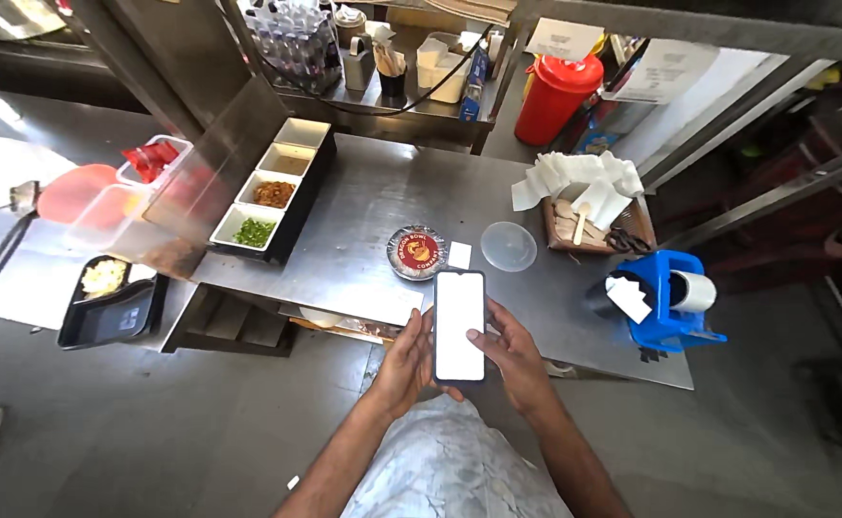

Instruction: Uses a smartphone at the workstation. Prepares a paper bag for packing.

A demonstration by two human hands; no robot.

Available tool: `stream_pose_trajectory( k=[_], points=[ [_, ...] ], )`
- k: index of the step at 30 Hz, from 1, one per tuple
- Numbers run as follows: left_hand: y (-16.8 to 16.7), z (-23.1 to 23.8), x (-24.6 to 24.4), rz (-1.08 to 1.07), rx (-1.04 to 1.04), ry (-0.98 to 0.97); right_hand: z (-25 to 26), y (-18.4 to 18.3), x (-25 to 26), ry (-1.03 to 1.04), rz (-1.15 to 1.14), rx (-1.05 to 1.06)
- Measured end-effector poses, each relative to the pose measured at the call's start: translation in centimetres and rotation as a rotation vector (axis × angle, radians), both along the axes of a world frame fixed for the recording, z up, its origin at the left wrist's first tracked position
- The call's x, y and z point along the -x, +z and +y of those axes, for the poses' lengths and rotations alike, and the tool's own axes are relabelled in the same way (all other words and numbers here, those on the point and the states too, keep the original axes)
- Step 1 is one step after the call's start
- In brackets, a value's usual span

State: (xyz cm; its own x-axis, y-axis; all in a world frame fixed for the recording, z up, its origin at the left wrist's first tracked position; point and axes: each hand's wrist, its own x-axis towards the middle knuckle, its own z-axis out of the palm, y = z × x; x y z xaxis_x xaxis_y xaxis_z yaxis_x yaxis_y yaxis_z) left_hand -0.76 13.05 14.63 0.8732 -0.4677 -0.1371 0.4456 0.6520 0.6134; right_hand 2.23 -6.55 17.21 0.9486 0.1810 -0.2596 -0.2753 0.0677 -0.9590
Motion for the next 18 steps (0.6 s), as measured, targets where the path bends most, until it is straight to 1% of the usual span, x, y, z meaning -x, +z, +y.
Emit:
stream_pose_trajectory(
  k=[18],
  points=[
    [-0.14, -0.03, 0.09, -0.005, -0.004, 0.009, -0.16, -0.44, -0.35, -0.028, 0.015, 0.002]
  ],
)
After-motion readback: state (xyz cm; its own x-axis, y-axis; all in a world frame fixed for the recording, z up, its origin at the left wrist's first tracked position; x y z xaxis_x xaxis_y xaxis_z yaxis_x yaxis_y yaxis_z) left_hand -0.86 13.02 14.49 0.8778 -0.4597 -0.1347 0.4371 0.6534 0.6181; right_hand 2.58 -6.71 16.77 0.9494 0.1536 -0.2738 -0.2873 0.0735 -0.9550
